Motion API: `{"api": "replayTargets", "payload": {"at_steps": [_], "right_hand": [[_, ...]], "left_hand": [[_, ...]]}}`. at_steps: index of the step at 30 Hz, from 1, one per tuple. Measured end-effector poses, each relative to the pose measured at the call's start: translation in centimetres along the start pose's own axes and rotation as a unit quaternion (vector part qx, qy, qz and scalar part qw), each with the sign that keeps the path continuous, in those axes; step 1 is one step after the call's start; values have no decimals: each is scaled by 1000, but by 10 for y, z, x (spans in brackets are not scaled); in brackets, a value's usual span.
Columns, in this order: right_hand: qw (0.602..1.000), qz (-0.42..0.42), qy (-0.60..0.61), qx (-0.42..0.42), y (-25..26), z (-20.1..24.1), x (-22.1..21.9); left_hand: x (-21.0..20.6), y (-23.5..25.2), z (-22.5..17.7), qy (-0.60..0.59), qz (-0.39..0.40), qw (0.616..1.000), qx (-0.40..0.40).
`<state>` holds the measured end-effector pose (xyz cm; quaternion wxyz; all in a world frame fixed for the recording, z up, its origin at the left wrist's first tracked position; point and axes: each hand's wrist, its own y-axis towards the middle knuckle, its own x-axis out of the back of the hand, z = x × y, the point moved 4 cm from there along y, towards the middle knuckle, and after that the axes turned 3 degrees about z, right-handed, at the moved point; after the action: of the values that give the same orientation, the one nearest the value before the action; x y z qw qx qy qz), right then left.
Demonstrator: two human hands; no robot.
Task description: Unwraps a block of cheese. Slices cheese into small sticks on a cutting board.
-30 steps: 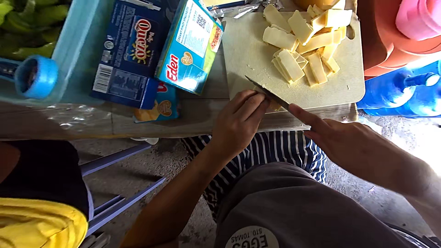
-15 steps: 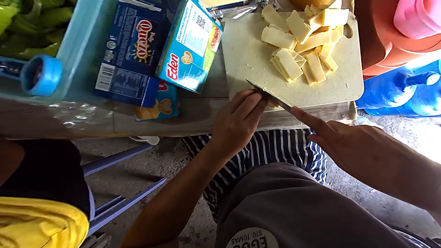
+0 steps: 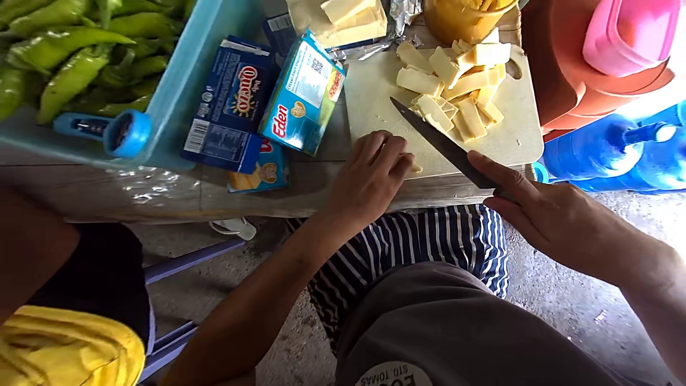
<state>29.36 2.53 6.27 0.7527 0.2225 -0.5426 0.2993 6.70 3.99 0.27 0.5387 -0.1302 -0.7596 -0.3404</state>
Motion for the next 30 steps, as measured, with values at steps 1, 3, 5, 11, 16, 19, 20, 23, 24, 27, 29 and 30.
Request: {"api": "replayTargets", "payload": {"at_steps": [1,3,5,11,16,19,20,23,24,27,29,30], "right_hand": [[1000,-20,-12,13,-2,2,3],[998,-54,-8,40,-4,4,7],[995,-70,57,47,-5,3,8],[841,106,530,-35,-2,-8,-26],[779,118,615,-28,2,-8,-46],[774,110,623,-15,2,-6,-49],[776,104,623,-13,2,-6,-48],[783,80,617,-12,3,-4,-48],[781,74,621,-12,3,-4,-49],[764,37,644,-24,1,-3,-50],[748,-9,662,-46,-3,-7,-47],[745,-32,664,-57,-5,-11,-45]], "left_hand": [[1,3,2,-19,2,1000,8],[2,9,5,-159,-24,984,74],[3,13,7,-412,-72,891,178],[3,31,-17,-863,-144,368,317],[4,37,-15,-864,-129,375,310],[6,40,-14,-847,-132,395,331],[7,41,-14,-841,-133,397,342],[11,44,-15,-820,-149,398,384],[12,45,-16,-813,-151,398,397],[17,48,-12,-793,-133,424,417],[26,57,4,-755,-112,492,419],[35,64,16,-734,-118,520,422]]}}
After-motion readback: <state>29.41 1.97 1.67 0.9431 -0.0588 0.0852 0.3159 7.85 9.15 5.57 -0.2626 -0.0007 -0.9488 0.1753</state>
